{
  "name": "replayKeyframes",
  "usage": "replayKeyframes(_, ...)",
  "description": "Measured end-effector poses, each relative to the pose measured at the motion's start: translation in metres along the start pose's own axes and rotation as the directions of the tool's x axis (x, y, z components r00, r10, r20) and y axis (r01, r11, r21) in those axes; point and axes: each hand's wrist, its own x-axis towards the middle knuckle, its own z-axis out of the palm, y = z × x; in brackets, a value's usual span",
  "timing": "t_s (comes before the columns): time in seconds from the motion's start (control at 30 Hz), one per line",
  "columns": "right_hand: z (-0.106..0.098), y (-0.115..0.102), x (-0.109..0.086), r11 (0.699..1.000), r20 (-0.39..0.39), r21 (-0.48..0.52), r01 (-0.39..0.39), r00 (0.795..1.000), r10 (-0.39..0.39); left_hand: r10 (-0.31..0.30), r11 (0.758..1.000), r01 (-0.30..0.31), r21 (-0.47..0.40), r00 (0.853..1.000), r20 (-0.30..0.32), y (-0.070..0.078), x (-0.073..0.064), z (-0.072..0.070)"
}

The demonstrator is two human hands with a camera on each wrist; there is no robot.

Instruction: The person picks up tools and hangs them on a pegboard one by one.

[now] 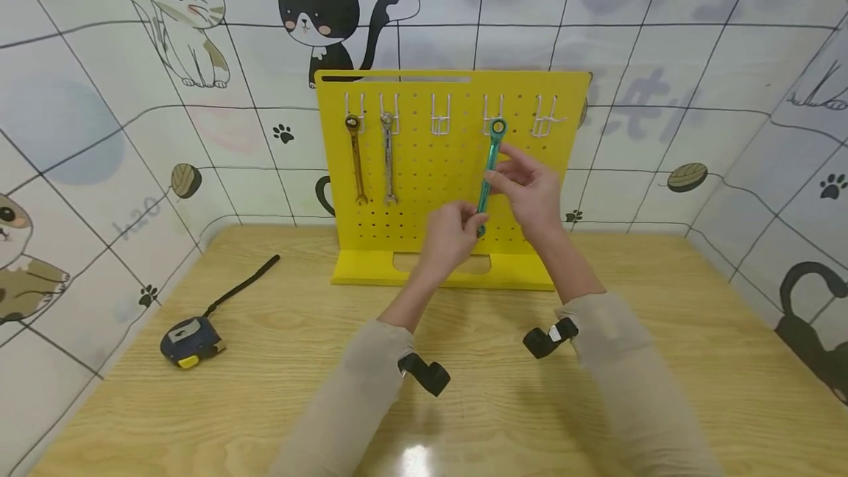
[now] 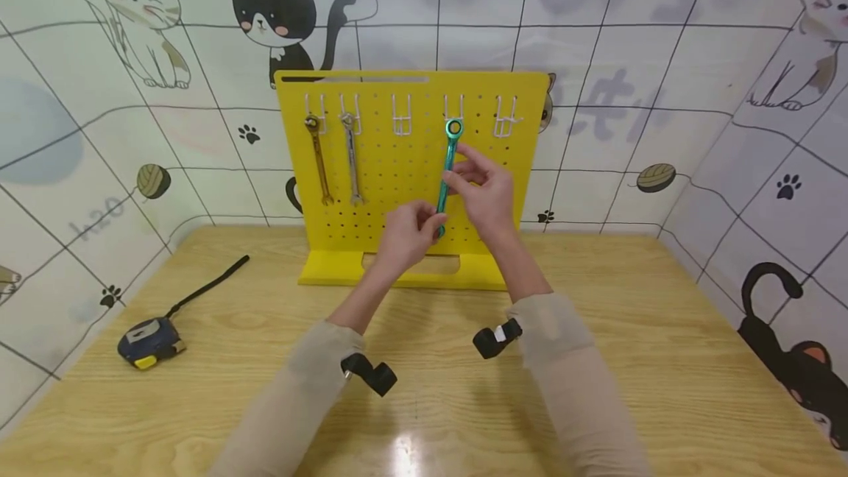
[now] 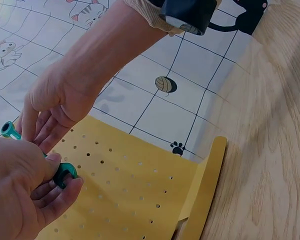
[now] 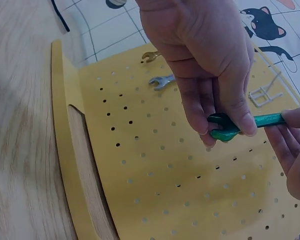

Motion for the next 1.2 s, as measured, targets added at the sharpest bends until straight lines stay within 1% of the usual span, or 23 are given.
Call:
replayKeyframes(0.17, -0.003, 0.000, 0.004, 1.000, 0.005, -0.005, -0.002, 1.000, 0.002, -0.006, 1.000, 0.006, -0.006, 1.000, 0.000, 0.002, 0.004, 0.004)
replayKeyframes(0.3, -0.004, 0.001, 0.010, 1.000, 0.004, 0.006, -0.022, 1.000, 0.022, 0.003, 1.000, -0.003, -0.019, 1.000, -0.008, 0.000, 0.008, 0.005)
replayKeyframes(0.4, -0.005, 0.003, 0.013, 0.999, 0.014, 0.004, -0.034, 0.999, 0.034, -0.006, 0.999, 0.005, -0.054, 1.000, -0.006, -0.004, 0.011, 0.006)
replayKeyframes(0.5, -0.006, 0.005, 0.014, 0.999, 0.032, -0.006, -0.042, 0.999, 0.042, -0.025, 0.993, 0.025, -0.114, 1.000, 0.006, -0.010, 0.014, 0.008)
replayKeyframes(0.6, -0.006, 0.006, 0.016, 0.999, 0.043, -0.027, -0.042, 0.998, 0.043, -0.026, 0.988, 0.027, -0.150, 1.000, 0.011, -0.016, 0.017, 0.010)
replayKeyframes(0.7, -0.005, 0.009, 0.018, 0.999, 0.049, -0.023, -0.043, 0.998, 0.044, -0.018, 0.989, 0.018, -0.150, 1.000, -0.004, -0.019, 0.020, 0.010)
replayKeyframes(0.87, -0.005, 0.014, 0.022, 0.998, 0.052, 0.023, -0.052, 0.997, 0.050, -0.040, 0.991, 0.034, -0.133, 0.998, -0.042, -0.020, 0.023, 0.012)
replayKeyframes(0.97, -0.006, 0.017, 0.023, 0.998, 0.046, 0.034, -0.054, 0.998, 0.052, -0.041, 0.991, 0.032, -0.133, 0.997, -0.062, -0.021, 0.025, 0.014)
replayKeyframes(1.1, -0.006, 0.022, 0.023, 0.997, 0.026, 0.046, -0.058, 0.998, 0.057, -0.038, 0.986, 0.023, -0.164, 0.996, -0.086, -0.024, 0.026, 0.017)
replayKeyframes(1.2, -0.005, 0.029, 0.022, 0.996, 0.005, 0.071, -0.061, 0.998, 0.061, -0.061, 0.974, 0.039, -0.223, 0.994, -0.089, -0.027, 0.027, 0.019)
